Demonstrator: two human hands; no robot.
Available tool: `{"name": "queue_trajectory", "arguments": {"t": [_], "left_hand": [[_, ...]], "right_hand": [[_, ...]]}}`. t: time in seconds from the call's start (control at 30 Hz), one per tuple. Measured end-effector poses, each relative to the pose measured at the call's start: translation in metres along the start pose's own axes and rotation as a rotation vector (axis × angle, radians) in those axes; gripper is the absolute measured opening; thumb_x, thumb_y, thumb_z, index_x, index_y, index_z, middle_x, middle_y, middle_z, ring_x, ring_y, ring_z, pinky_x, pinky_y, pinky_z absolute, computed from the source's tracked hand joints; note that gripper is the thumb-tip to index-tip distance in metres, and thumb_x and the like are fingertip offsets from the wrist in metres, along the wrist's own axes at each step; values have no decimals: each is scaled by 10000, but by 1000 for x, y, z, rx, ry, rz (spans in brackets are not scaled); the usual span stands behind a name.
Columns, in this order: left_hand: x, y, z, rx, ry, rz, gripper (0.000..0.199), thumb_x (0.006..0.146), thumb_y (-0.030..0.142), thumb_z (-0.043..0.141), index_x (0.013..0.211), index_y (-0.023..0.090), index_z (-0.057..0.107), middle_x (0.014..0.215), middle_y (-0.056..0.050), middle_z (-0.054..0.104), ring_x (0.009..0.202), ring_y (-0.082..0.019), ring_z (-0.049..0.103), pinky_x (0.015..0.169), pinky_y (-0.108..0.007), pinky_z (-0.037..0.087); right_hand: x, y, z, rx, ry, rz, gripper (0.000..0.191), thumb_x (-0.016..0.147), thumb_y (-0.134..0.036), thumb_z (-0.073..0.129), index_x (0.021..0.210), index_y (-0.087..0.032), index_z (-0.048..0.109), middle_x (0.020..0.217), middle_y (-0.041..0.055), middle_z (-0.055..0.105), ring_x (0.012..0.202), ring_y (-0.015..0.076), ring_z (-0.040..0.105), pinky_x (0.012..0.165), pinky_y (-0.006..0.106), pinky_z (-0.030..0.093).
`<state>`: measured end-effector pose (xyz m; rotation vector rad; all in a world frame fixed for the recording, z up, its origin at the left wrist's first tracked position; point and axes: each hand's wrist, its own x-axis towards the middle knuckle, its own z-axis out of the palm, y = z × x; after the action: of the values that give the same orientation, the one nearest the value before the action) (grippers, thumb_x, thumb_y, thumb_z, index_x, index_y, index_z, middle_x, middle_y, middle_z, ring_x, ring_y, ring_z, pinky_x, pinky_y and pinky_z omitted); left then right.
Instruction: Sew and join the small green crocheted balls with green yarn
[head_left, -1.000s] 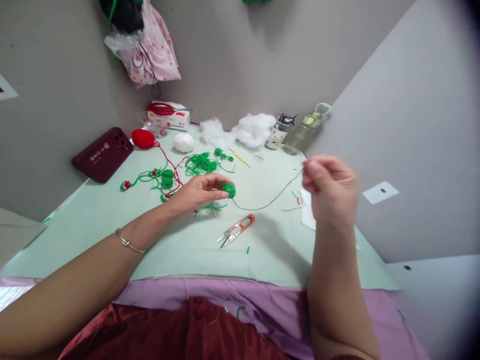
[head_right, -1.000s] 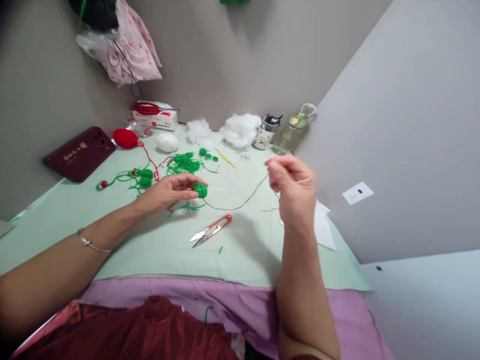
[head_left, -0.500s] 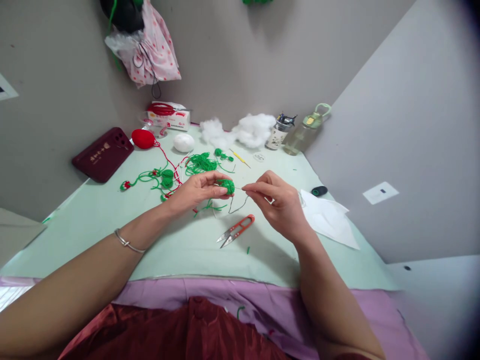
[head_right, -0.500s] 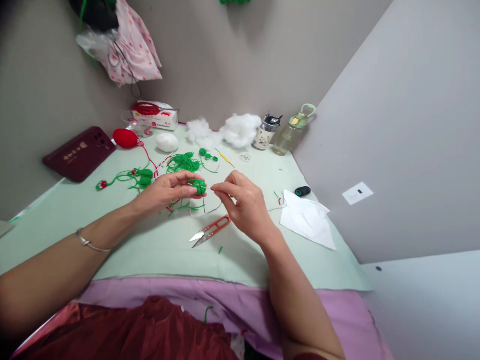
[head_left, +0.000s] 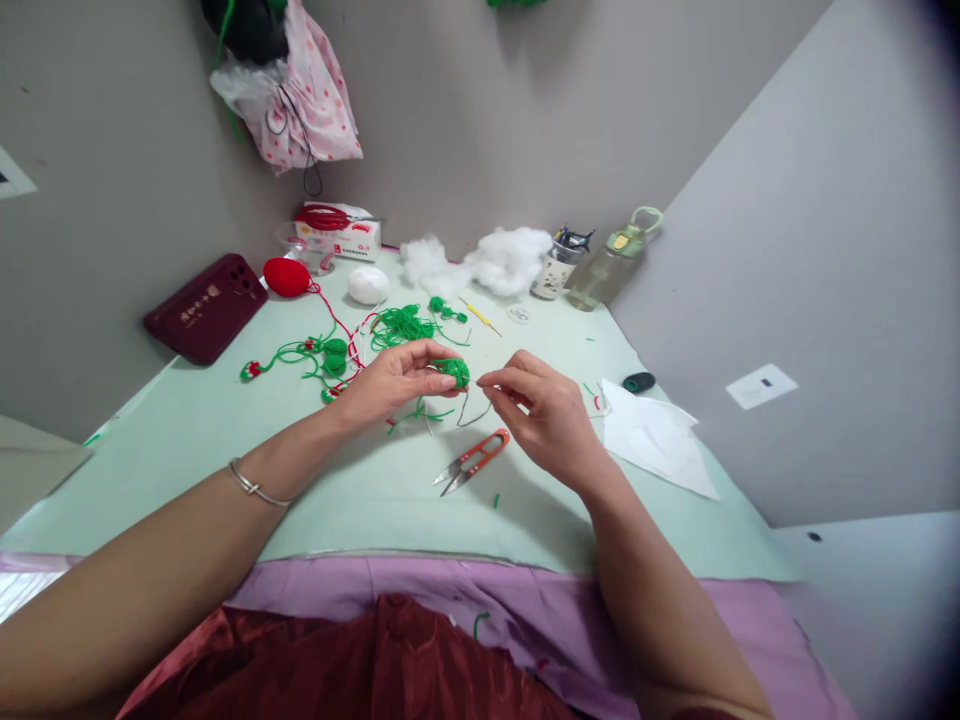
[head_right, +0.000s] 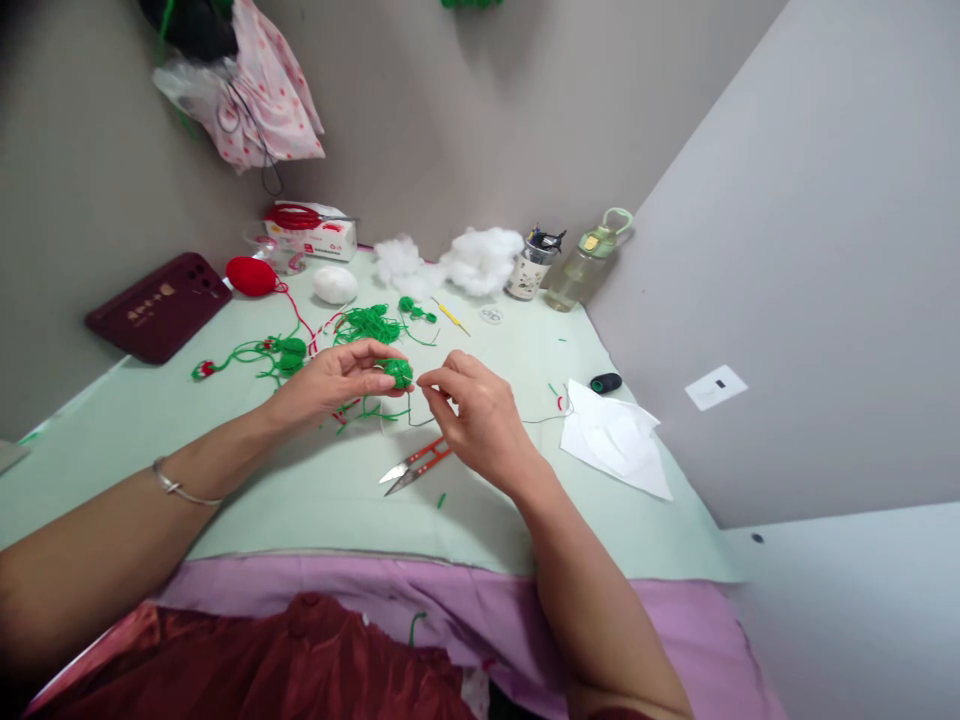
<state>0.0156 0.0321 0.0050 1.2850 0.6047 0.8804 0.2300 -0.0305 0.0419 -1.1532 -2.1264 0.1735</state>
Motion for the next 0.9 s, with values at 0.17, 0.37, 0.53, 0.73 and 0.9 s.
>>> {"name": "queue_trajectory", "arguments": {"t": [0.17, 0.37, 0.53, 0.73, 0.9], "left_hand": [[0, -1, 2, -88, -15, 10, 348, 770, 299, 820, 1062, 178, 673, 1045, -48, 744, 952, -182, 712, 1010, -399, 499], [-3, 3, 7, -178, -28, 8, 287, 763, 261, 813, 998, 173, 673, 987, -29, 737, 945, -164, 699, 1025, -386, 485], [-3, 0, 8, -128, 17, 43, 290, 754, 258, 814, 991, 177, 669, 991, -33, 721, 937, -170, 686, 966, -362, 496], [-2, -3, 8, 36, 66, 83, 321, 758, 305, 813, 1014, 194, 652, 986, -20, 687, 904, -181, 678, 883, -351, 502], [-3, -3, 9, 161, 108, 178, 272, 770, 274, 801, 993, 198, 665, 1008, -16, 649, 958, -165, 630, 894, -318, 480]], "right_hand": [[2, -3, 5, 244, -6, 162, 117, 927, -193, 597, 932, -201, 713, 765, -5, 534, 636, 109, 491, 604, 265, 391], [6, 0, 14, 599, -53, 352, 141, 864, -328, 691, 864, -187, 704, 754, 5, 617, 663, 125, 512, 620, 279, 402], [7, -2, 25, 659, 13, 436, 212, 810, -376, 730, 782, -178, 660, 665, -18, 577, 586, 105, 453, 555, 262, 373], [8, 1, 29, 664, 33, 480, 186, 805, -334, 717, 779, -182, 613, 677, -21, 596, 576, 109, 547, 563, 259, 457], [7, 0, 32, 630, 68, 397, 127, 852, -301, 679, 852, -192, 614, 782, -6, 637, 646, 119, 618, 640, 281, 518]]}}
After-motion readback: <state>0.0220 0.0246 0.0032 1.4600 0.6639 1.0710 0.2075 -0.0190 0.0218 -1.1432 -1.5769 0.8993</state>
